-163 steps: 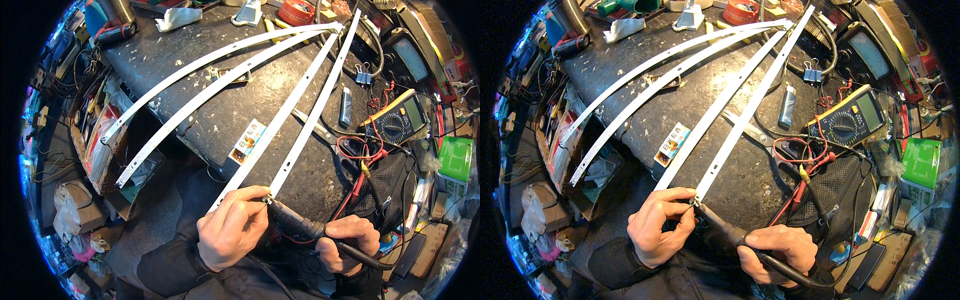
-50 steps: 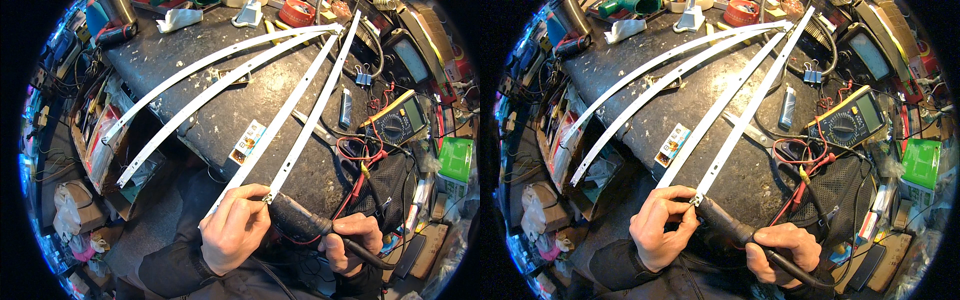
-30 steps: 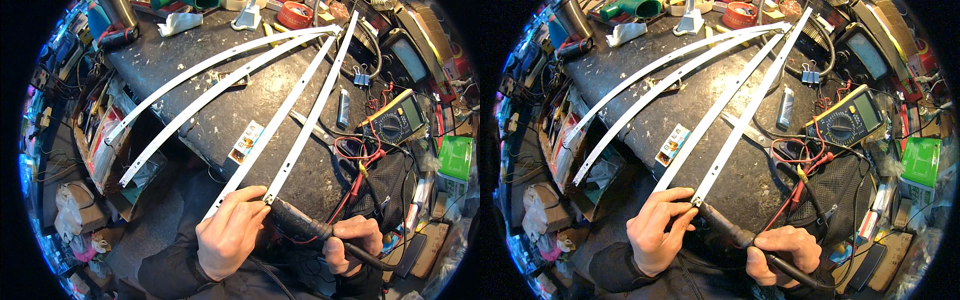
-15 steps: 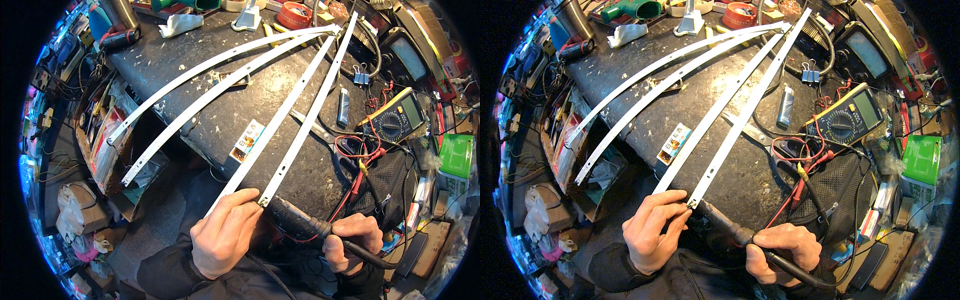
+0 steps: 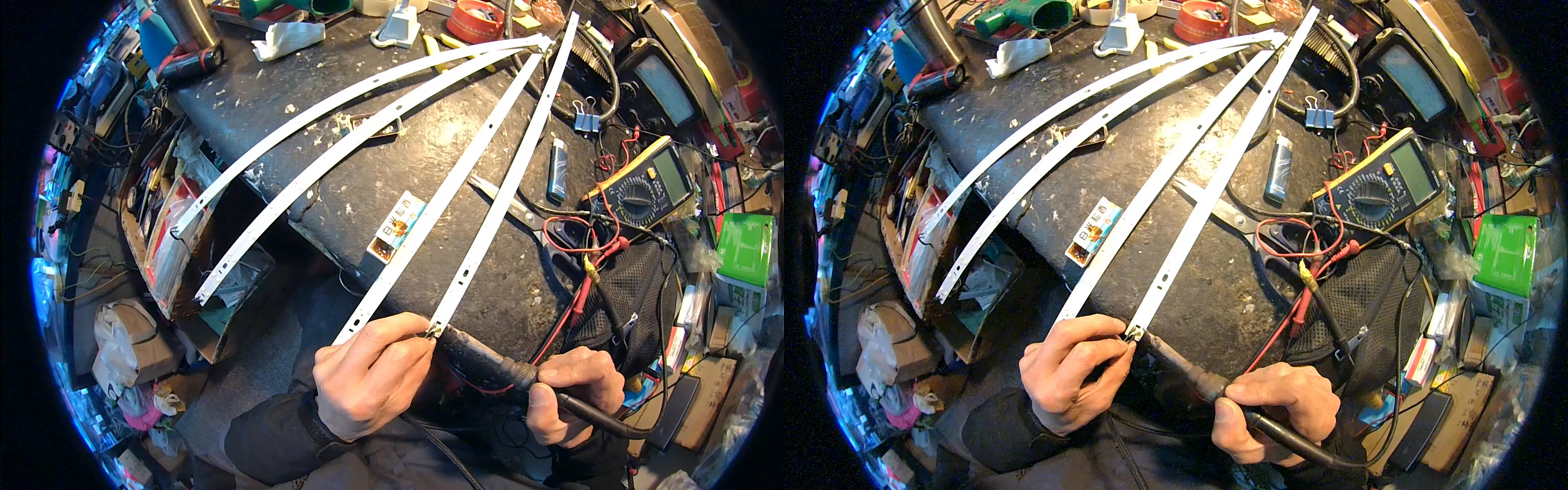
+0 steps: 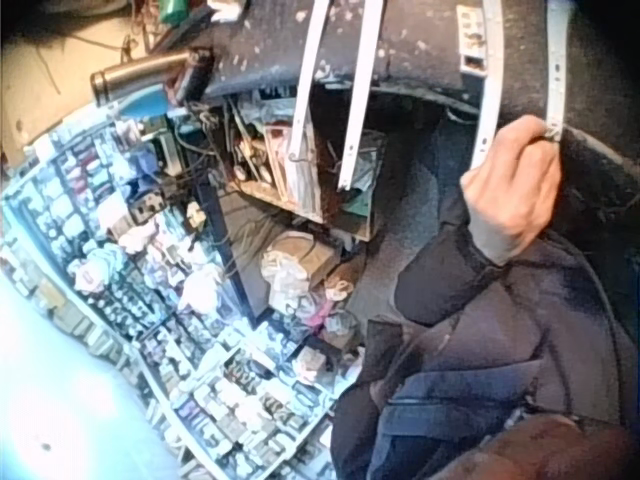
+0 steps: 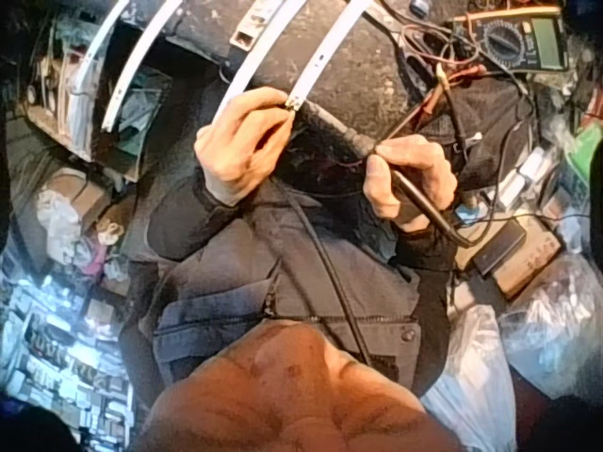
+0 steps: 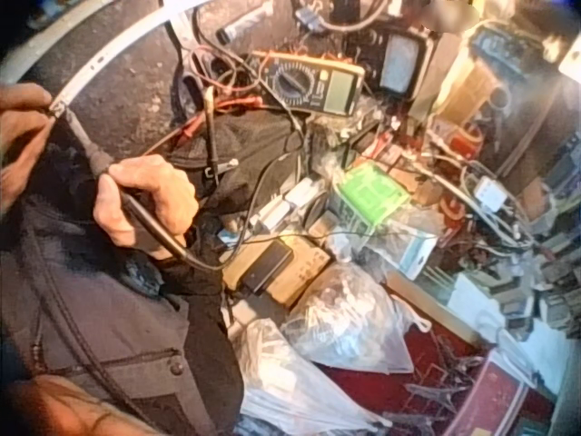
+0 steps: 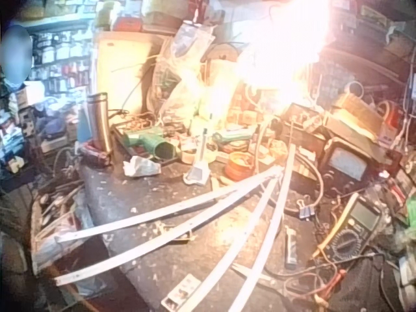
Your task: The person uses a soldering iron to attach wires to several white LED light strips laid on a cluttered workbench. They repeatedly heat connection points, apply solder, and test the strips by connecting them to a power source, causing the LEDs to light up.
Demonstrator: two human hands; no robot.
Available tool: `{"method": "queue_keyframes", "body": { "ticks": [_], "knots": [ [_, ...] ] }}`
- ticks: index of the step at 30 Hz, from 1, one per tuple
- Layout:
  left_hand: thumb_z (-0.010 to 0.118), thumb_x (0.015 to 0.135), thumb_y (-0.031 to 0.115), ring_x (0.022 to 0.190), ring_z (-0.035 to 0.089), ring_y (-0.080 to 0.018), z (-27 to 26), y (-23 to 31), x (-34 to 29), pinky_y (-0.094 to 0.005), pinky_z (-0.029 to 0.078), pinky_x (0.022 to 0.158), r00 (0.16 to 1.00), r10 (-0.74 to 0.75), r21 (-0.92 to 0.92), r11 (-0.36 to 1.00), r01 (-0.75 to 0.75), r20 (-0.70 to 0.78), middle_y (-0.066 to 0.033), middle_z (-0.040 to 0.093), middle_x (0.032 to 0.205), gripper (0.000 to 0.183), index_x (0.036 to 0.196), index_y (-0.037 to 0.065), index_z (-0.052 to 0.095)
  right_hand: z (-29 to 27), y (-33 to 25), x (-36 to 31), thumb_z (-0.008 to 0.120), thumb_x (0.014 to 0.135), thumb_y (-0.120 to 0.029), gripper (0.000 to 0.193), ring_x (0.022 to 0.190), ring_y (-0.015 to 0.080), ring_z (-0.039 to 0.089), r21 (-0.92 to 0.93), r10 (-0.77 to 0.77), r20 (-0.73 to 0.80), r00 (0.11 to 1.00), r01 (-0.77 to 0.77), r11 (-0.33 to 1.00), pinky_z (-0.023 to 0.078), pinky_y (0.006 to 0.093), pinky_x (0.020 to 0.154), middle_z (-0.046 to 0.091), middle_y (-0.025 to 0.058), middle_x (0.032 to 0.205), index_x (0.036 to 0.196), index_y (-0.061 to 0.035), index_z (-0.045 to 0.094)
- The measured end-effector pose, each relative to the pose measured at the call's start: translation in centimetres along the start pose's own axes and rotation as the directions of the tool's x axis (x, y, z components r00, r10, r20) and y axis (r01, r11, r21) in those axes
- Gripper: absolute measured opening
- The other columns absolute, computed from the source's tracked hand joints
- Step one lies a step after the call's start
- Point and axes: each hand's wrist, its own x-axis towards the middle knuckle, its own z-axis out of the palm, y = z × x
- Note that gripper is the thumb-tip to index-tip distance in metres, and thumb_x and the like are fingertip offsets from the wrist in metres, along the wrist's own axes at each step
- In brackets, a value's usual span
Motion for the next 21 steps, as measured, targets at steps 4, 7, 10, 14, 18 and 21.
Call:
{"method": "queue_keyframes", "body": {
  "ticks": [4, 7, 10, 14, 18, 21],
  "knots": [
    [0.09, 0.081, -0.002, 0.085, 0.079, -0.0223, 0.02, 0.11, -0.05, -0.0322, 0.064, 0.073, 1.0, -0.02, 0.03, 0.999, 0.021, -0.009, -0.008, 0.077, 0.108, 0.024, 0.102, 0.003, 0.079, -0.07, -0.11, -0.02, 0.092, 0.082, -0.007, 0.025, 0.061, 0.0235, 0.078, -0.028, 0.01, 0.028, 1.0, -0.01, 1.0, 0.065, 0.0335, 0.061, 0.076, 0.0135, 0.07, 0.093, -0.0008, 0.071],
    [0.09, 0.081, -0.002, 0.086, 0.079, -0.0214, 0.04, 0.13, -0.07, -0.0317, 0.064, 0.073, 0.999, -0.027, 0.025, 0.999, 0.028, -0.017, -0.0082, 0.077, 0.108, 0.024, 0.103, 0.002, 0.079, -0.14, -0.07, 0.02, 0.092, 0.083, -0.008, 0.025, 0.061, 0.0234, 0.078, -0.057, 0.005, 0.048, 0.999, -0.002, 0.998, 0.065, 0.0336, 0.061, 0.076, 0.0132, 0.07, 0.093, -0.0008, 0.071],
    [0.091, 0.081, -0.001, 0.086, 0.079, -0.0207, -0.03, 0.17, -0.1, -0.0311, 0.064, 0.073, 0.999, -0.033, 0.024, 0.999, 0.034, -0.011, -0.0085, 0.077, 0.108, 0.025, 0.103, 0.002, 0.079, -0.07, -0.02, 0.03, 0.093, 0.083, -0.009, 0.024, 0.061, 0.0234, 0.078, -0.09, -0.006, 0.044, 0.999, 0.01, 0.996, 0.065, 0.0338, 0.061, 0.077, 0.013, 0.071, 0.093, -0.0009, 0.072],
    [0.091, 0.082, -0.001, 0.086, 0.079, -0.0206, -0.06, 0.2, -0.07, -0.0311, 0.064, 0.074, 0.999, -0.035, 0.029, 0.999, 0.035, -0.01, -0.0088, 0.077, 0.107, 0.024, 0.103, 0.002, 0.08, -0.14, -0.08, 0.21, 0.093, 0.084, -0.009, 0.024, 0.062, 0.0238, 0.079, -0.087, 0.004, 0.065, 0.998, 0.001, 0.996, 0.065, 0.034, 0.062, 0.078, 0.0133, 0.073, 0.093, -0.0016, 0.072],
    [0.091, 0.083, -0.001, 0.086, 0.079, -0.0211, -0.1, 0.22, -0.02, -0.032, 0.065, 0.074, 0.999, -0.052, 0.006, 0.999, 0.052, -0.008, -0.0086, 0.076, 0.107, 0.023, 0.104, 0.002, 0.08, -0.2, -0.32, 0.37, 0.092, 0.085, -0.01, 0.023, 0.063, 0.0238, 0.08, -0.093, 0.038, 0.074, 0.997, -0.031, 0.995, 0.065, 0.034, 0.062, 0.079, 0.0136, 0.074, 0.094, -0.0024, 0.072],
    [0.091, 0.083, -0.002, 0.086, 0.079, -0.0223, -0.11, 0.36, -0.06, -0.0327, 0.065, 0.074, 0.997, -0.076, -0.009, 0.997, 0.076, 0.0, -0.0084, 0.076, 0.107, 0.024, 0.104, 0.002, 0.081, -0.2, -0.42, 0.46, 0.092, 0.085, -0.01, 0.023, 0.063, 0.0237, 0.08, -0.113, 0.036, 0.074, 0.997, -0.027, 0.993, 0.065, 0.0341, 0.062, 0.079, 0.0137, 0.074, 0.094, -0.0028, 0.072]
  ]
}}
